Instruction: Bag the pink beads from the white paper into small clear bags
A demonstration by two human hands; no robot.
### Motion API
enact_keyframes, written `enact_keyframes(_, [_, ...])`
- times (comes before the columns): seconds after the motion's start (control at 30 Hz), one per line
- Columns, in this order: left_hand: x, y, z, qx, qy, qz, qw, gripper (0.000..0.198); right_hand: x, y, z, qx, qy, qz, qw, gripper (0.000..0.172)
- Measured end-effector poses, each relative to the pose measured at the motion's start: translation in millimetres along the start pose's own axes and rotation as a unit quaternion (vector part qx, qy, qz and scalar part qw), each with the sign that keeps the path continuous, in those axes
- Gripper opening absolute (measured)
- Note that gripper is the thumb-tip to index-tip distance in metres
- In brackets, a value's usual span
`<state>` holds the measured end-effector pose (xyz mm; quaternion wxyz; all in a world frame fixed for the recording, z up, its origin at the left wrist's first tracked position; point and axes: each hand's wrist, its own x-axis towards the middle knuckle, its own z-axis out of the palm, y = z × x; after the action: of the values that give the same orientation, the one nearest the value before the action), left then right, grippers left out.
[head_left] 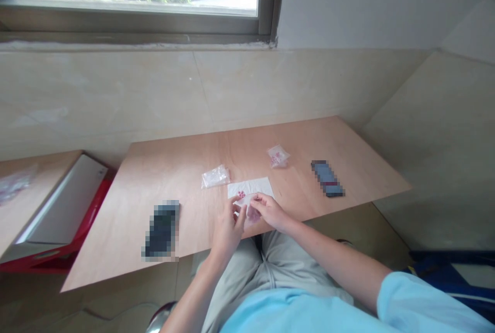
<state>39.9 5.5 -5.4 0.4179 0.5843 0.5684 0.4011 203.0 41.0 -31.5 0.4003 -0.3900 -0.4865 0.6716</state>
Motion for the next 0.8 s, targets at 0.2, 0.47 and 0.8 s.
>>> enact_keyframes(0.2, [-1.4,-4.2,9.6,-0.056,-0.034,-0.009,0.998,0.045,-10.8,13.1,8.1,-0.135,0.057,-0.029,0.989,0.028])
enact_keyframes(0.47, [-4.6,-8.6,14.3,-0.055,-0.044,0.023,0.997,0.037,-16.8,12.3,15.6,-0.187,0.076,-0.098,0.975,0.025])
enact_keyframes(0.8, [-3.6,-14.5,16.5,-0.032,-0.042,0.043,0.998,0.032,-16.5,16.2,14.9,-0.174,0.072,-0.099,0.977,0.023])
